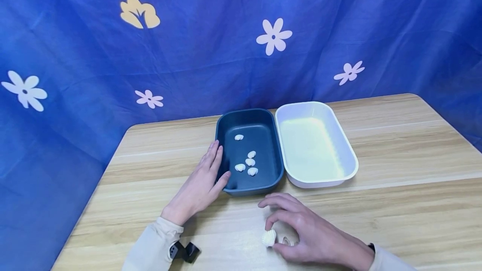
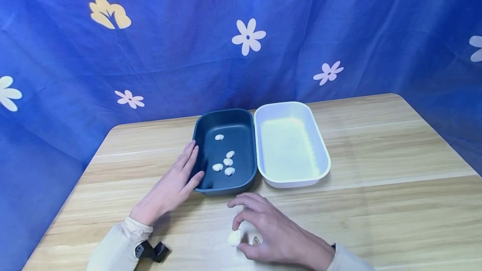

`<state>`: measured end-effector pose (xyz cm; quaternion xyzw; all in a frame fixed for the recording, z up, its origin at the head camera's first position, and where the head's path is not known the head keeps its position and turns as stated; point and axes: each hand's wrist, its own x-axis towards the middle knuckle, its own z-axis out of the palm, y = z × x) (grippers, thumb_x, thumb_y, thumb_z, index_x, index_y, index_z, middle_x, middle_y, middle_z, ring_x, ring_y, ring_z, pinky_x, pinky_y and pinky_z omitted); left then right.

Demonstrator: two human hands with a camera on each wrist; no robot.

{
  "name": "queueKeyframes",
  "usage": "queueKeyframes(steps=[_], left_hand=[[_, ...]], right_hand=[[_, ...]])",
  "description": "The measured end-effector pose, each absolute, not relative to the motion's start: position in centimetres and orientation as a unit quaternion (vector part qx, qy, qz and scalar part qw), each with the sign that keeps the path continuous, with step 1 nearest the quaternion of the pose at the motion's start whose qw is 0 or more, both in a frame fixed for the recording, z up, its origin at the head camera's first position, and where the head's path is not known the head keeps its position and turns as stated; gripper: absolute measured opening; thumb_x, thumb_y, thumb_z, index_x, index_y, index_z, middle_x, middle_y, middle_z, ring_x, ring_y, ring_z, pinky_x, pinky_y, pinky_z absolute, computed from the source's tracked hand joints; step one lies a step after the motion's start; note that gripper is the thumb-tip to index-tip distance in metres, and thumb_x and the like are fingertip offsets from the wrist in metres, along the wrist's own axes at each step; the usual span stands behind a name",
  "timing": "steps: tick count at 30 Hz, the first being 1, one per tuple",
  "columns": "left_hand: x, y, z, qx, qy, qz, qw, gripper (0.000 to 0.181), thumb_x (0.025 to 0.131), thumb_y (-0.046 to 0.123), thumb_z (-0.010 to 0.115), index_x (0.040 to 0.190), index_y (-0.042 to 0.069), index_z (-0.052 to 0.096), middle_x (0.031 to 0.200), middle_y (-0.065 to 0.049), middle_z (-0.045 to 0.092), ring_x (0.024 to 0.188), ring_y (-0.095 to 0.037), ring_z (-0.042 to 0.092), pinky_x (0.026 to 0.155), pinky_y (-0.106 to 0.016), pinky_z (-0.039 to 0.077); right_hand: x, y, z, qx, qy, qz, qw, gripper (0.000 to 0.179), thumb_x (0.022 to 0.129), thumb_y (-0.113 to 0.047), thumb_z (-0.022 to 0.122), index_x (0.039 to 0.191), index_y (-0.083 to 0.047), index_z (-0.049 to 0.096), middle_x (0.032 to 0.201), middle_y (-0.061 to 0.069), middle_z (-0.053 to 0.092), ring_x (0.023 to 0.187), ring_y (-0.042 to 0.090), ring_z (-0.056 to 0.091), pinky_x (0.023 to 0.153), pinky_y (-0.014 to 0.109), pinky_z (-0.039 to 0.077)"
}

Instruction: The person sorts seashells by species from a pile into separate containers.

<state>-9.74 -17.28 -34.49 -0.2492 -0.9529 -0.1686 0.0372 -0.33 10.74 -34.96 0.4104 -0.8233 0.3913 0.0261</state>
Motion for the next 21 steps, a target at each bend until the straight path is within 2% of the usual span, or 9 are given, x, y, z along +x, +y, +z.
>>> queueKeyframes(steps=[10,16,21], left_hand=[[-9.74,-17.27,-34.4,-0.249,-0.953,-0.169,0.037,0.068,0.101,0.036,0.045,0.152,-0.003,0.019,0.161,-0.015,0.007,0.148,-0.026,0.007,0.117,-0.048,0.019],[-9.78,-17.35,-34.49,-0.253,-0.952,-0.168,0.039,0.069,0.101,0.035,0.045,0.151,-0.005,0.02,0.16,-0.018,0.009,0.147,-0.031,0.01,0.116,-0.051,0.021],[-9.78,-17.35,-34.51,-0.254,-0.952,-0.168,0.039,0.069,0.101,0.035,0.045,0.151,-0.004,0.019,0.16,-0.018,0.009,0.147,-0.031,0.009,0.115,-0.051,0.021]], right_hand=[[-0.71,10.67,-34.33,0.4,-0.824,0.4,0.019,0.031,0.077,-0.018,0.08,0.099,-0.03,0.06,0.137,-0.005,0.048,0.128,0.015,0.041,0.106,0.032,0.039],[-0.9,10.71,-34.0,0.383,-0.829,0.407,-0.005,0.03,0.079,-0.021,0.079,0.099,-0.032,0.06,0.139,-0.009,0.047,0.129,0.013,0.04,0.107,0.035,0.039],[-1.1,10.75,-33.95,0.384,-0.831,0.403,0.001,0.03,0.079,-0.022,0.08,0.099,-0.032,0.06,0.138,-0.01,0.047,0.129,0.013,0.041,0.106,0.036,0.04]])
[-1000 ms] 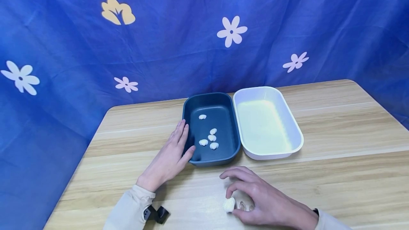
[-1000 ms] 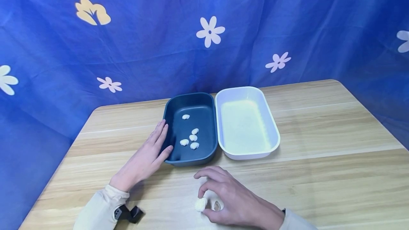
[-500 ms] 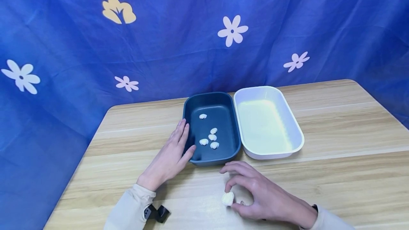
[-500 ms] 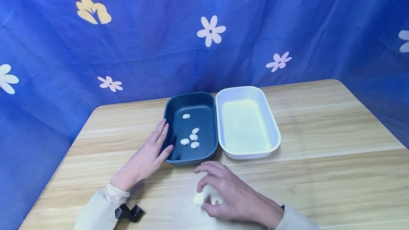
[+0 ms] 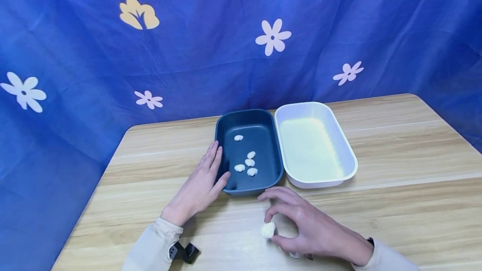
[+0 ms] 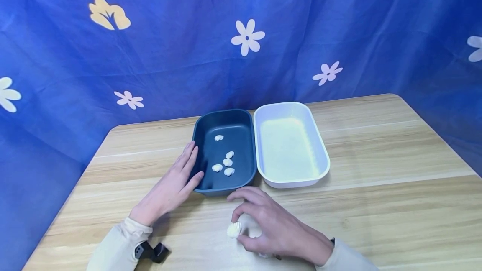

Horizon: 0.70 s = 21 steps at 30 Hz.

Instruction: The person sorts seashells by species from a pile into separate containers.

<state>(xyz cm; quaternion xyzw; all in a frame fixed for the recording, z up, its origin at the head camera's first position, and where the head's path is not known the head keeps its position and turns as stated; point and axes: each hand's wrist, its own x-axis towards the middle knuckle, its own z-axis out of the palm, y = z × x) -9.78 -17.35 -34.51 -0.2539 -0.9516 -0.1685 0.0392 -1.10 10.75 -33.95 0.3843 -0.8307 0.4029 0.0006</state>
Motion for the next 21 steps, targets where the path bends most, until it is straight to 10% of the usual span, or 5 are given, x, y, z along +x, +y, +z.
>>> queueKeyframes(steps=[21], left_hand=[[-9.84,-17.29,-34.56,-0.252,-0.952,-0.169,0.039,0.069,0.101,0.035,0.046,0.151,-0.004,0.02,0.16,-0.018,0.009,0.147,-0.031,0.01,0.115,-0.052,0.022]], right_hand=[[-1.64,10.83,-33.53,0.406,-0.823,0.396,0.027,0.029,0.079,-0.02,0.079,0.101,-0.028,0.061,0.137,-0.006,0.048,0.124,0.013,0.046,0.102,0.034,0.043]])
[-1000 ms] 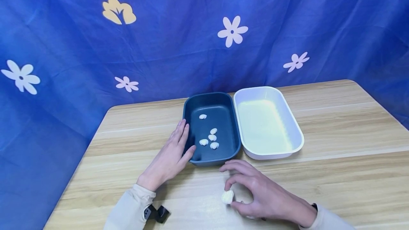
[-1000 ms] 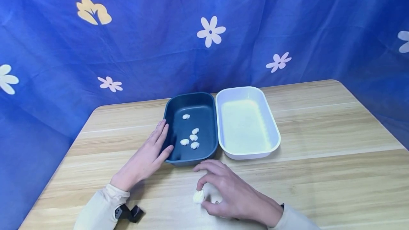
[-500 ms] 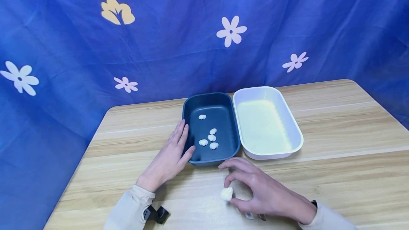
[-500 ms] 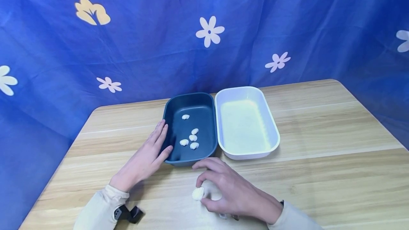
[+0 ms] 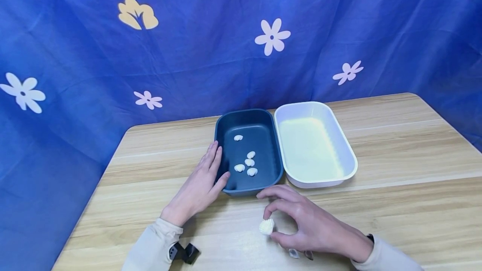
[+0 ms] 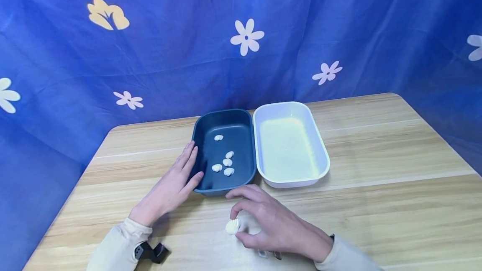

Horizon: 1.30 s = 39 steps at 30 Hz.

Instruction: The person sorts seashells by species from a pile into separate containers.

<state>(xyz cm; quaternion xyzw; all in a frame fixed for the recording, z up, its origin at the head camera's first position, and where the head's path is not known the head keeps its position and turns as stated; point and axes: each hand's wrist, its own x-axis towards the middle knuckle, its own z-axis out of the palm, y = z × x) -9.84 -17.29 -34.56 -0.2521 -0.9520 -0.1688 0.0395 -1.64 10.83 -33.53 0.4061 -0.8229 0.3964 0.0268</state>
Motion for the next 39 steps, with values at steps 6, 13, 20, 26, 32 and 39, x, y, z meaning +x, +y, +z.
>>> queueKeyframes(steps=[6,13,20,26,32,39], left_hand=[[-9.8,-17.3,-34.5,-0.252,-0.952,-0.169,0.04,0.069,0.101,0.035,0.046,0.151,-0.004,0.019,0.16,-0.018,0.01,0.147,-0.032,0.011,0.115,-0.052,0.022],[-9.9,-17.3,-34.4,-0.253,-0.952,-0.167,0.041,0.069,0.101,0.035,0.046,0.151,-0.004,0.02,0.16,-0.018,0.01,0.147,-0.032,0.011,0.115,-0.052,0.022],[-9.9,-17.3,-34.4,-0.255,-0.952,-0.166,0.041,0.069,0.101,0.035,0.046,0.151,-0.004,0.02,0.16,-0.018,0.01,0.147,-0.032,0.01,0.115,-0.052,0.022],[-9.9,-17.3,-34.4,-0.257,-0.951,-0.167,0.045,0.068,0.101,0.035,0.045,0.151,-0.005,0.02,0.16,-0.019,0.011,0.147,-0.032,0.011,0.115,-0.052,0.022],[-9.9,-17.3,-34.5,-0.259,-0.95,-0.167,0.047,0.068,0.101,0.036,0.045,0.15,-0.005,0.021,0.16,-0.019,0.011,0.146,-0.033,0.012,0.114,-0.053,0.023],[-9.8,-17.3,-34.4,-0.257,-0.951,-0.167,0.041,0.069,0.101,0.036,0.045,0.151,-0.004,0.019,0.16,-0.018,0.009,0.147,-0.033,0.011,0.115,-0.051,0.022]], right_hand=[[-1.9,10.8,-33.2,0.415,-0.815,0.403,0.034,0.029,0.08,-0.017,0.078,0.102,-0.026,0.061,0.134,-0.006,0.051,0.12,0.012,0.049,0.1,0.031,0.044],[-2.2,10.8,-32.7,0.413,-0.81,0.414,0.025,0.03,0.079,-0.014,0.077,0.103,-0.024,0.061,0.13,-0.008,0.053,0.116,0.012,0.052,0.099,0.031,0.046],[-2.8,10.6,-32.1,0.423,-0.805,0.412,0.055,0.028,0.079,-0.014,0.077,0.103,-0.02,0.063,0.125,-0.007,0.057,0.115,0.01,0.053,0.097,0.029,0.047],[-3.6,10.4,-31.7,0.425,-0.797,0.423,0.065,0.027,0.08,-0.012,0.076,0.103,-0.017,0.063,0.124,-0.003,0.058,0.115,0.013,0.054,0.097,0.029,0.047],[-4.9,10.0,-31.9,0.397,-0.806,0.43,0.086,0.026,0.077,-0.01,0.077,0.098,-0.016,0.064,0.121,-0.004,0.059,0.114,0.015,0.055,0.097,0.031,0.047],[-6.5,9.7,-32.2,0.331,-0.837,0.416,0.132,0.023,0.075,-0.011,0.08,0.093,-0.013,0.065,0.119,0.001,0.061,0.118,0.02,0.051,0.103,0.038,0.042]])
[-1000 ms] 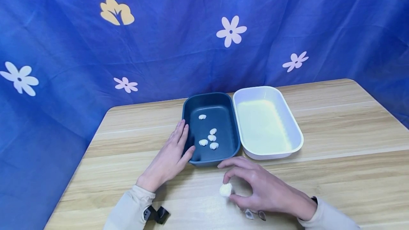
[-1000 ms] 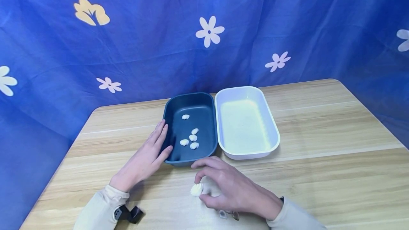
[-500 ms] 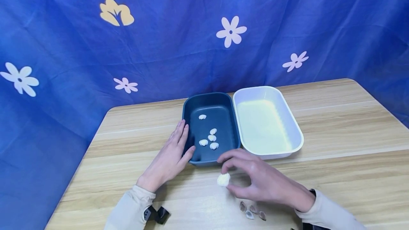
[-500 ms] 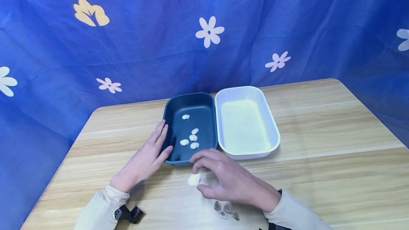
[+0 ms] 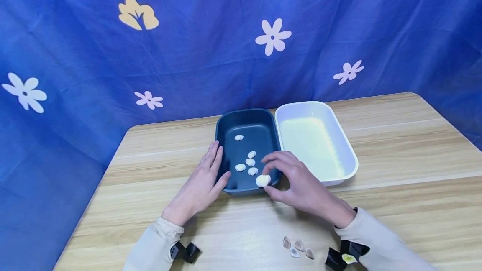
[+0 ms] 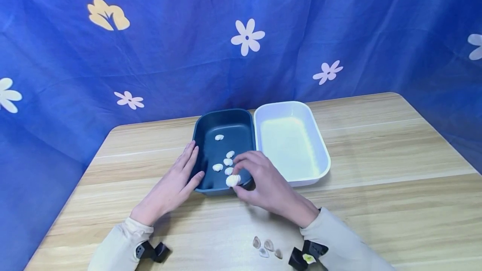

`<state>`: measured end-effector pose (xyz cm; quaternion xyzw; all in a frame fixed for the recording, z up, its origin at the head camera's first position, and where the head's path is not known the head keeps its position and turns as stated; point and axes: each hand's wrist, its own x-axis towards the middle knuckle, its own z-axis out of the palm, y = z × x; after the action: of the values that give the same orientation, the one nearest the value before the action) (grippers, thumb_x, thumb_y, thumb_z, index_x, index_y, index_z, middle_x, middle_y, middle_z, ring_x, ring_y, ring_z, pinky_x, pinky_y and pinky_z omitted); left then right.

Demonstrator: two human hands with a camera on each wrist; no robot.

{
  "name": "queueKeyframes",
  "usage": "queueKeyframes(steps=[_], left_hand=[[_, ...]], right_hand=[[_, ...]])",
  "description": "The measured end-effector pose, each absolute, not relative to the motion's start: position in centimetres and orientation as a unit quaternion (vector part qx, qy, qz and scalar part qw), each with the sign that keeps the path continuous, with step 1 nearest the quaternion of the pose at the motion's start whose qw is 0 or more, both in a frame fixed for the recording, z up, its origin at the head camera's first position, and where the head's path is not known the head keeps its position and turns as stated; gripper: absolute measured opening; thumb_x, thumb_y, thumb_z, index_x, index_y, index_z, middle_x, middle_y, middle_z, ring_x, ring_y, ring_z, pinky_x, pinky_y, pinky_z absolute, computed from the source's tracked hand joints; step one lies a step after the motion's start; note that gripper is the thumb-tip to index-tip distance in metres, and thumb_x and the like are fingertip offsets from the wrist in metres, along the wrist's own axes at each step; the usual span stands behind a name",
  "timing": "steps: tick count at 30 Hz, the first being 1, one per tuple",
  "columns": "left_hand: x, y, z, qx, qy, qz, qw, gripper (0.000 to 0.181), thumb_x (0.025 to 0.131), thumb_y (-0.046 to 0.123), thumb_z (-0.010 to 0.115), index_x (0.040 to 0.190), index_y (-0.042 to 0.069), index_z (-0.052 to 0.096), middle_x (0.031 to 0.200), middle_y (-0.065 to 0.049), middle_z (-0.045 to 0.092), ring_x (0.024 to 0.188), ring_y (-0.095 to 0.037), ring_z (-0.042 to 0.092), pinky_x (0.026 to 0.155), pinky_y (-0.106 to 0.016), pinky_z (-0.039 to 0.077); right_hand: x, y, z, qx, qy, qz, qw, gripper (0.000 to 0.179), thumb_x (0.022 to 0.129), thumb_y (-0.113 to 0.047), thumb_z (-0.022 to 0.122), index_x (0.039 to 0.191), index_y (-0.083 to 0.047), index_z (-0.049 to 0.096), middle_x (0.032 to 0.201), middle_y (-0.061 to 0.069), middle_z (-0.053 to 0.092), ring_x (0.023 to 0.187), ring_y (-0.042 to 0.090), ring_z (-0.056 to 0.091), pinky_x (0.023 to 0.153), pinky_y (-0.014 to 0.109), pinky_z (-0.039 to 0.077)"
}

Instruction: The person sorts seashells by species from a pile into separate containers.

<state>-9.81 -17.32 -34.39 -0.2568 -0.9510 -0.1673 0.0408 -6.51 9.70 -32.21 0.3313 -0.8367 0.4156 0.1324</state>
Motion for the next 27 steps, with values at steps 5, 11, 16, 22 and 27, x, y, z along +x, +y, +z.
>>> queueKeyframes(steps=[5,11,16,22,27], left_hand=[[-9.8,-17.3,-34.4,-0.257,-0.951,-0.168,0.039,0.069,0.101,0.035,0.045,0.151,-0.004,0.019,0.16,-0.017,0.009,0.147,-0.031,0.01,0.116,-0.05,0.021],[-9.9,-17.3,-34.5,-0.254,-0.952,-0.168,0.04,0.069,0.101,0.036,0.045,0.151,-0.003,0.019,0.161,-0.017,0.008,0.147,-0.031,0.01,0.115,-0.051,0.022],[-10.0,-17.3,-34.6,-0.253,-0.952,-0.168,0.038,0.069,0.101,0.036,0.045,0.152,-0.003,0.018,0.161,-0.016,0.008,0.147,-0.031,0.01,0.115,-0.051,0.021],[-9.9,-17.3,-34.6,-0.25,-0.952,-0.171,0.037,0.069,0.101,0.037,0.044,0.152,-0.003,0.018,0.161,-0.016,0.007,0.147,-0.029,0.008,0.116,-0.051,0.021],[-9.8,-17.3,-34.5,-0.249,-0.953,-0.171,0.037,0.069,0.102,0.039,0.043,0.152,-0.002,0.018,0.161,-0.015,0.007,0.148,-0.028,0.008,0.116,-0.05,0.02]], right_hand=[[-7.5,9.4,-32.2,0.28,-0.854,0.406,0.163,0.021,0.075,-0.014,0.079,0.091,-0.01,0.066,0.121,0.007,0.06,0.122,0.026,0.046,0.106,0.043,0.037],[-8.6,8.9,-31.9,0.197,-0.883,0.398,0.154,0.019,0.075,-0.015,0.078,0.09,-0.008,0.068,0.127,0.012,0.056,0.125,0.034,0.042,0.106,0.051,0.032],[-9.5,8.7,-32.4,0.146,-0.897,0.393,0.137,0.019,0.076,-0.017,0.077,0.09,-0.007,0.07,0.133,0.014,0.052,0.127,0.036,0.04,0.107,0.054,0.027],[-10.4,8.2,-33.2,0.125,-0.904,0.387,0.132,0.019,0.075,-0.016,0.078,0.089,-0.006,0.07,0.135,0.016,0.05,0.128,0.037,0.04,0.11,0.053,0.026],[-10.9,7.5,-33.2,0.114,-0.916,0.357,0.142,0.018,0.075,-0.016,0.078,0.087,-0.005,0.07,0.136,0.019,0.049,0.128,0.037,0.039,0.11,0.052,0.026]])
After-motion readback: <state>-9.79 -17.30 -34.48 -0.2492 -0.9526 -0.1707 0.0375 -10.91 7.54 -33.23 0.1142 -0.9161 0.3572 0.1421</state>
